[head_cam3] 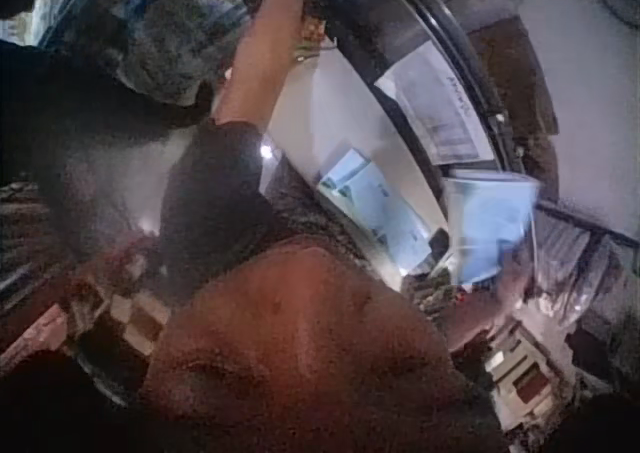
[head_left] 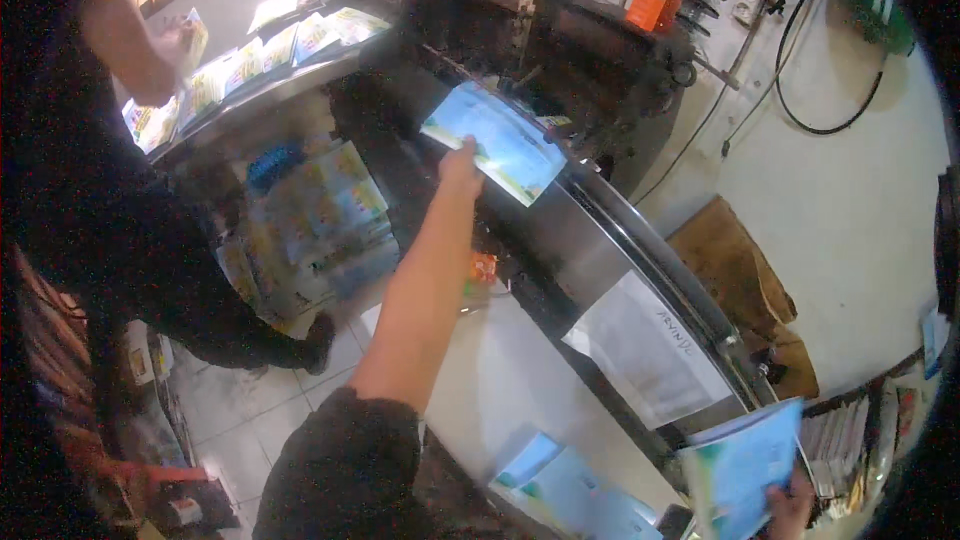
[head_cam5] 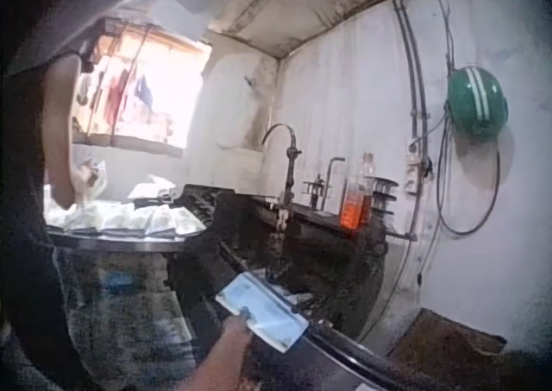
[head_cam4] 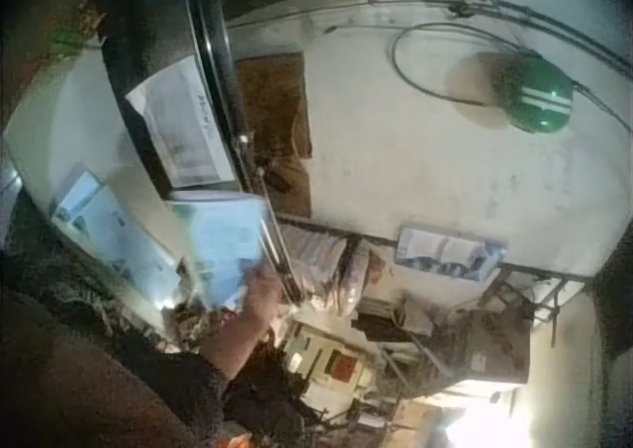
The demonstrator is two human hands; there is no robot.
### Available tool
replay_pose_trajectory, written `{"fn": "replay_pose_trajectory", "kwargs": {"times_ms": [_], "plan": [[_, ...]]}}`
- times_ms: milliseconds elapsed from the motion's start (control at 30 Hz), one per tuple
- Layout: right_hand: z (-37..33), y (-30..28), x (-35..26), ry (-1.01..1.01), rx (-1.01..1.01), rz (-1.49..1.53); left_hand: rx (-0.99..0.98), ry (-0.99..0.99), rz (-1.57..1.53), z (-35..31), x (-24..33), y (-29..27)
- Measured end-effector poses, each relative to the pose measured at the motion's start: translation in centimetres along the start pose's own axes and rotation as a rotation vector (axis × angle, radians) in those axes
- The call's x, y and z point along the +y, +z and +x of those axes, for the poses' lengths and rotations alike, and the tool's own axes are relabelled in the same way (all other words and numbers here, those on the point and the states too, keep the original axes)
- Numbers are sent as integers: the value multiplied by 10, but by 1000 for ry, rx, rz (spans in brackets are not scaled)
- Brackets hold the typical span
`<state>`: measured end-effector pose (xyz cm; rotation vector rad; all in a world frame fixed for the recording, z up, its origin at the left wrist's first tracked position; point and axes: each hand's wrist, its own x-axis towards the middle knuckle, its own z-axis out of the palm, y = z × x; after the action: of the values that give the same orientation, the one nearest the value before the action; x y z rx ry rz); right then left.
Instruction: The person picks up printed paper booklets, uses shears to cut a plastic binding strap on a machine, and then stacks the booklets together.
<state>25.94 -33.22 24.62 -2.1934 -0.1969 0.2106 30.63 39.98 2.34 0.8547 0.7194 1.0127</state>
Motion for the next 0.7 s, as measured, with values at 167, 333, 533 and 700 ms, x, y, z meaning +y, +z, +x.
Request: {"fn": "replay_pose_trajectory", "kwargs": {"times_ms": [167,333,533,700], "plan": [[-15,74,42,119,-493,-330,181,136,-159,-141,50,-27],[-17,160,90,-518,-582,-643,155,103,-341,-324,110,-91],[-52,143,69,-533,-336,28,-152,-71,584,-477,104,-101],[-104,130,-1,-379,-537,139,-658,-240,497,-572,73,-89]]}}
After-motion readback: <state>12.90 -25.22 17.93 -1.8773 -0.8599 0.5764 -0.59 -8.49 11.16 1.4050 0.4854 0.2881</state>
